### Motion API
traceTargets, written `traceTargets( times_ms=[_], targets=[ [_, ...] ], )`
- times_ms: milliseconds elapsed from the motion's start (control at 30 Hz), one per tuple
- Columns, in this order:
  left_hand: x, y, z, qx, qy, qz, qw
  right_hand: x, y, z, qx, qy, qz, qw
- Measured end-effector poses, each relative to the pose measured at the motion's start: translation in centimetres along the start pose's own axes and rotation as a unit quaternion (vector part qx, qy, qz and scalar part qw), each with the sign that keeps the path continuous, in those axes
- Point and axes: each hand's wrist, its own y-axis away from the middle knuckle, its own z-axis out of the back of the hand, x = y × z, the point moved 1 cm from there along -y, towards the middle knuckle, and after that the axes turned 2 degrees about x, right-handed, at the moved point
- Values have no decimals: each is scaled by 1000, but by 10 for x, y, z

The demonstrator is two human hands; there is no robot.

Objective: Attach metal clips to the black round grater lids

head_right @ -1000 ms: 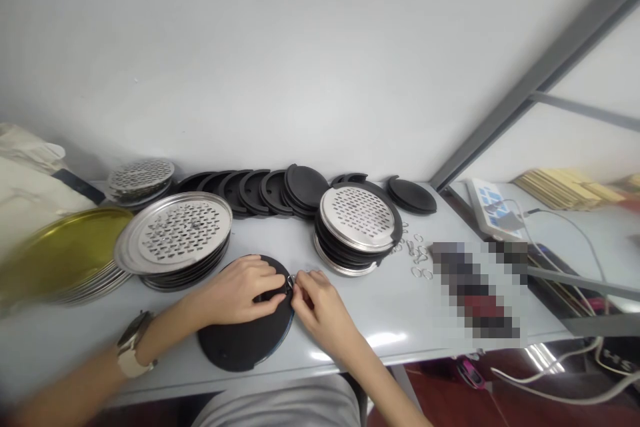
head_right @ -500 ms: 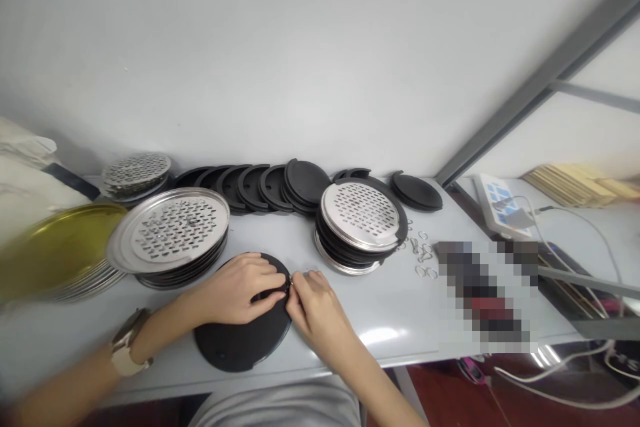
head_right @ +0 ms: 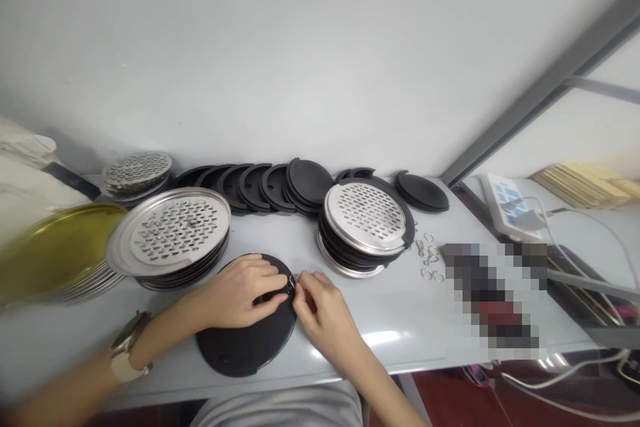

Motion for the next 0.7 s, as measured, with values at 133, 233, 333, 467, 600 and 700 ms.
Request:
traceTargets(
  times_ms=[133, 233, 333, 467, 600, 700],
  targets=[
    [0, 0, 0, 0, -1, 2, 1000, 1, -1, 0, 10, 6, 10, 1000],
    [-1, 0, 1, 4, 3, 4, 1000, 2, 0, 0, 9, 15, 9, 1000],
    [-1, 0, 2, 7, 3, 5, 1000, 0, 1, 0, -1, 0, -9, 1000],
    [-1, -1, 2, 9, 3, 8, 1000, -2, 0, 0, 0, -7, -19, 1000],
    [-1, 0, 2, 9, 5, 7, 1000, -1, 0, 1, 7, 5, -15, 1000],
    [-2, 0, 2, 4, 8, 4, 1000, 0, 0, 1, 9, 12, -9, 1000]
  ],
)
